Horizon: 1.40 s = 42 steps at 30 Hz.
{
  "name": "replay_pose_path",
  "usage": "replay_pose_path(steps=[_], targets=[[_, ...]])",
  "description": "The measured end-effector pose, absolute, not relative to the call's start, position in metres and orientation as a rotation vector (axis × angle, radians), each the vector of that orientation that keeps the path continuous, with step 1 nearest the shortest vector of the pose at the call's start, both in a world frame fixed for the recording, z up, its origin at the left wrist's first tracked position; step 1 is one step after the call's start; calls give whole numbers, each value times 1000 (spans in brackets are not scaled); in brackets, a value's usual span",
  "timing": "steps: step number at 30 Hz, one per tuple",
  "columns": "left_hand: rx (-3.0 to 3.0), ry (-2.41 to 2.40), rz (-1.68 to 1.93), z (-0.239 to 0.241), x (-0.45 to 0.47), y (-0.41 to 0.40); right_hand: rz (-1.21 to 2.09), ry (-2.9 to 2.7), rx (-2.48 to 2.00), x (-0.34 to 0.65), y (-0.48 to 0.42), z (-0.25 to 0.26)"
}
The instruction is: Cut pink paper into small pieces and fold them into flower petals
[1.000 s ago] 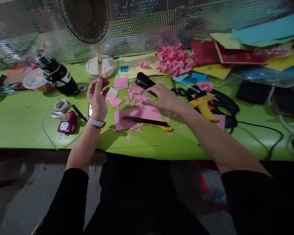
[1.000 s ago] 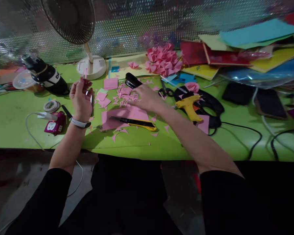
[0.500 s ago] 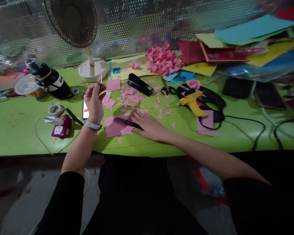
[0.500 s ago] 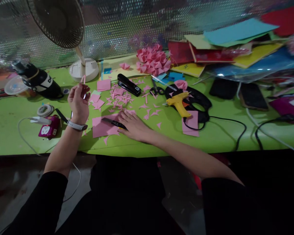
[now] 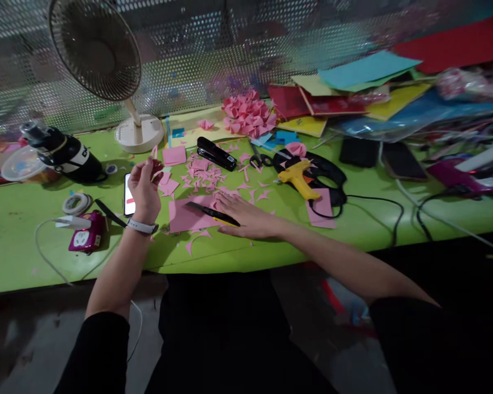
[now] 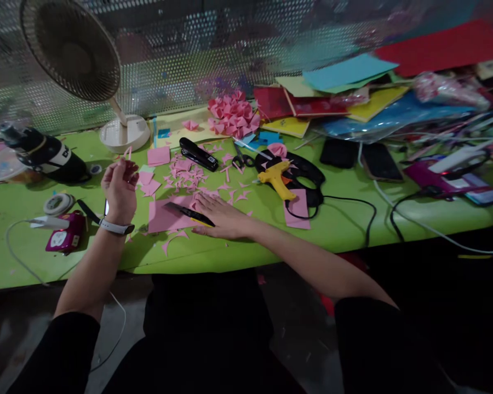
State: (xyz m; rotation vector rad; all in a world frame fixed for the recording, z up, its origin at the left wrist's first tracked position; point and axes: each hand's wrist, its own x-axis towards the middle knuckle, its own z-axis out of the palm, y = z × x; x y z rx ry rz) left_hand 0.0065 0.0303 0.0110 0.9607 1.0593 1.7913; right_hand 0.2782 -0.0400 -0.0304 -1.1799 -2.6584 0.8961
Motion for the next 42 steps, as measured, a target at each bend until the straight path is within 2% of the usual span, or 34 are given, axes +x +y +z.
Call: replay_pose_path(steps=[7, 11, 15, 20, 25, 28, 32, 34, 38, 42], targets=[[946, 1033, 1714, 9, 13, 24, 877, -2529, -1204, 307, -47, -30], [991, 918, 1310, -4, 28, 9, 907, -1881, -1447, 321, -38, -26], [1086, 906, 1039, -20, 43, -3, 1218, -1597, -1478, 319, -25, -34], [1064, 898, 1029, -29, 46, -5, 1362, -1349, -1363, 306, -30, -31], [1122, 909, 997, -31, 45, -5, 1627, -1466, -1305, 291, -42, -24], [1146, 923, 992, -30, 46, -6, 1381, -1645, -1396, 287, -39, -28], [1143, 954, 981, -28, 46, -6, 741, -2008, -1566, 287, -27, -37], [1131, 954, 964, -29, 45, -6, 538, -2115, -1622, 289, -22, -42], [1153, 935, 964, -30, 45, -5, 354, -2120, -1710, 301, -16, -46], [1180, 930, 972, -30, 45, -5, 314, -2103, -1746, 319, -14, -45]])
